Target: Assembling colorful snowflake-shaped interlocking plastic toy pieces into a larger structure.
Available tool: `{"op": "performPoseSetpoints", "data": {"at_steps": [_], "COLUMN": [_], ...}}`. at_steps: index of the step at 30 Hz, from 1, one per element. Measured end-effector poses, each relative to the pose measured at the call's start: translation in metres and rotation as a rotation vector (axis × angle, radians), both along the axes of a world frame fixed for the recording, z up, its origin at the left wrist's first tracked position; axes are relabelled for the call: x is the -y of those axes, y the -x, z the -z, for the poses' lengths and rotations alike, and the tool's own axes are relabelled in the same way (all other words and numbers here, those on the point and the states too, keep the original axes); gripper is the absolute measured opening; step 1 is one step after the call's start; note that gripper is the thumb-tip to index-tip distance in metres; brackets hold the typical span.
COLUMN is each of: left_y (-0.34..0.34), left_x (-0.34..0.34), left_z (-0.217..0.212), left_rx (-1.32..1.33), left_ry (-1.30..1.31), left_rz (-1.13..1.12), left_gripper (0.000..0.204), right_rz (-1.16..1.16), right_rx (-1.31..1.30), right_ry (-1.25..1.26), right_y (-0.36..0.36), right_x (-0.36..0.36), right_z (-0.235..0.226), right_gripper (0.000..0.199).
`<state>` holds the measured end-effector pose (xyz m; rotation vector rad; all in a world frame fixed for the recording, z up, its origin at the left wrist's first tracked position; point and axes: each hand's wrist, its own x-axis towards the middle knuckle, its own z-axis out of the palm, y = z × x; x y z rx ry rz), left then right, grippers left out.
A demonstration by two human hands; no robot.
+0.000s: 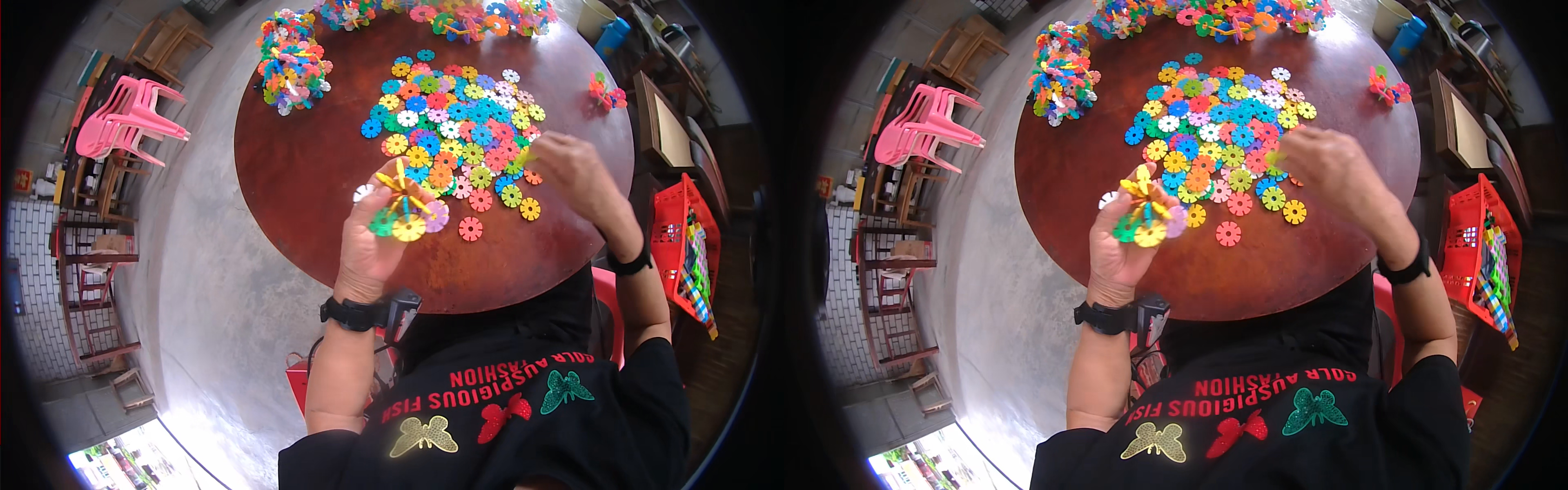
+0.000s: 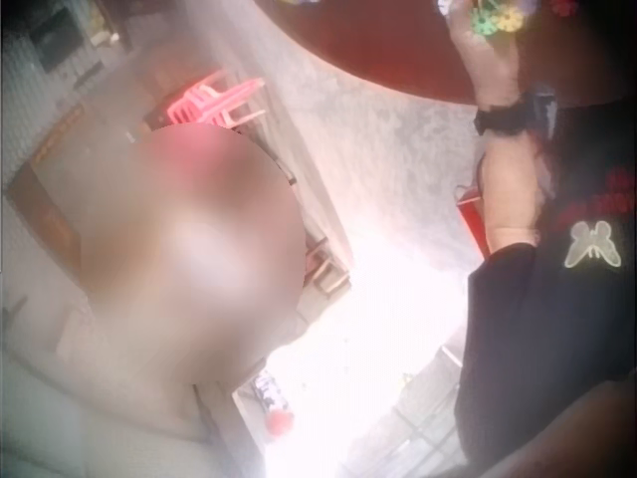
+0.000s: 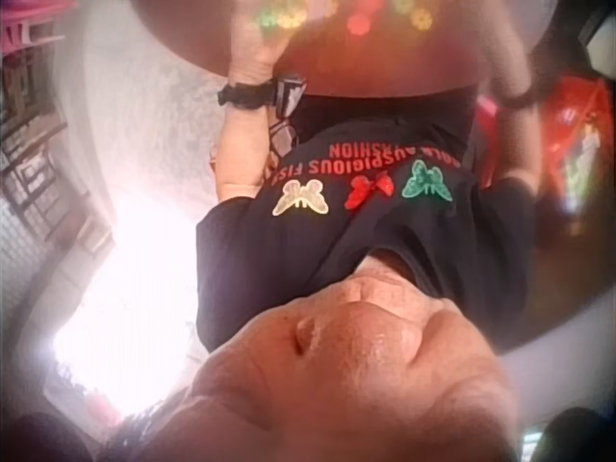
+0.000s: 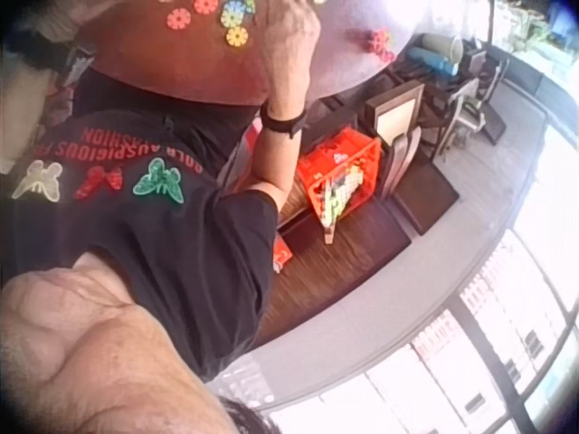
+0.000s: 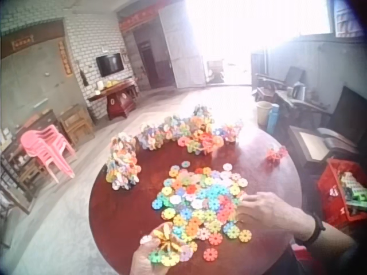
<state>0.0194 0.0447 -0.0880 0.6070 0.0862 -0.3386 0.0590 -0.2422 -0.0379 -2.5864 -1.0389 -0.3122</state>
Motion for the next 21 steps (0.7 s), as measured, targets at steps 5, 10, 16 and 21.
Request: {"op": "performPoseSetpoints", "data": {"at_steps": [5,10,16,21], "left_y": [0.0,0.002,0.015,0.02], "left_x": [0.006,0.012,0.031,0.033], "left_z": [-0.003,0.001,-0.006,-0.013], "left_rx": [0.161,0.173,0.264,0.506], "left_ry": [-0.082,-0.09,-0.181,-0.304], "left_rz": [0.011,0.037,0.053,0.234], "left_gripper": [0.044,0.044,0.047,0.05], "right_rz": [0.011,0.164,-0.128,-0.108], "right_rx": [-0.143,0.082,-0.459,-0.403], "right_ry": [0.156,-0.157,-0.385,-0.352], "right_y": [-0.002,0.001,0.029,0.044], "right_x": [-0.006,-0.015,-0.039,-0.029], "right_z": [0.049,0.05,0.004,0.019], "right_gripper": [0.01,0.02,0.025,0.017]}}
